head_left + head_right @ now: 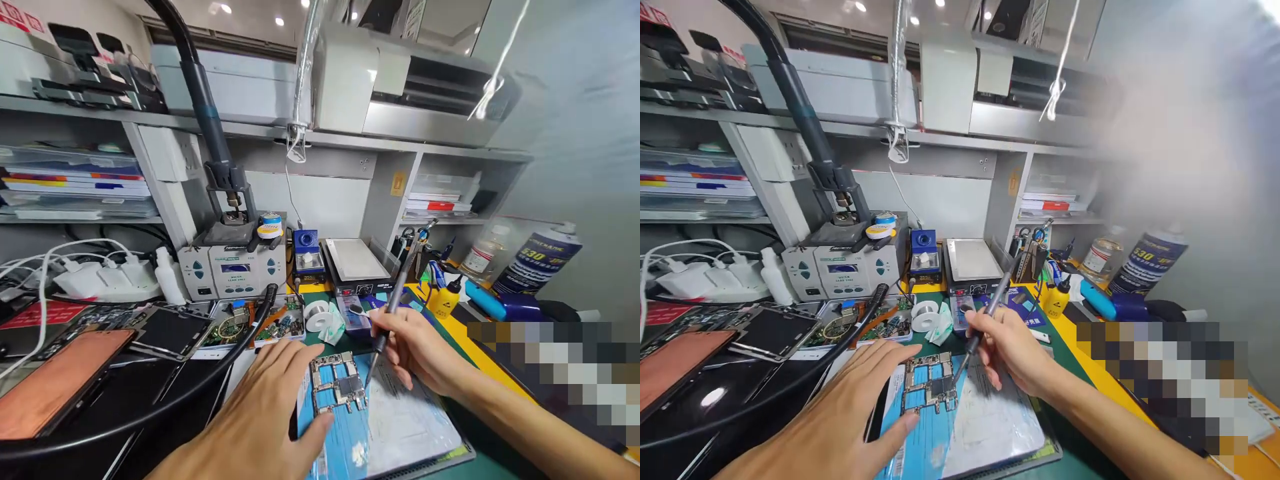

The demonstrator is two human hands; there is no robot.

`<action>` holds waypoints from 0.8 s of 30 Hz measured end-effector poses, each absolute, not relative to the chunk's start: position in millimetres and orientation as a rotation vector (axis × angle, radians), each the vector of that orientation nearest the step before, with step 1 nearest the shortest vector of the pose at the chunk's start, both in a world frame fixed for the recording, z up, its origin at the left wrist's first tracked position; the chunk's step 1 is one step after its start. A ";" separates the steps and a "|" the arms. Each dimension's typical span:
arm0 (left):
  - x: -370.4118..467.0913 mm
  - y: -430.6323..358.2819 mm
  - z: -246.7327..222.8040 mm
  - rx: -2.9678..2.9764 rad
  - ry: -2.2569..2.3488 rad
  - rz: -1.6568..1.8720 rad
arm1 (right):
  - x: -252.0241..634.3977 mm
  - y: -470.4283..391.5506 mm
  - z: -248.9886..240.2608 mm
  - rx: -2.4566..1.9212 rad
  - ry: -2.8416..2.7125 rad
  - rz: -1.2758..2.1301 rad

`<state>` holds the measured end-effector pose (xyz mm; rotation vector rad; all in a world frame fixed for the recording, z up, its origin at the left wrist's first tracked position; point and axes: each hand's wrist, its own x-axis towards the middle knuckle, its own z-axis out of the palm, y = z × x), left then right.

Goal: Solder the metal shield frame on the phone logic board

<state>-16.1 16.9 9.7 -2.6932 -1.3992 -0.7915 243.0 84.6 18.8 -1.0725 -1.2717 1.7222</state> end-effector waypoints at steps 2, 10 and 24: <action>-15.2 14.9 7.0 -2.657 -1.399 -0.808 | 245.8 78.7 16.7 -1.066 -1.276 1.713; -11.5 8.9 8.7 -2.533 -1.448 -0.884 | 251.7 71.6 30.9 -1.127 -1.159 1.674; -2.3 7.6 1.2 -2.451 -1.407 -0.993 | 254.5 62.7 30.6 -1.096 -1.167 1.596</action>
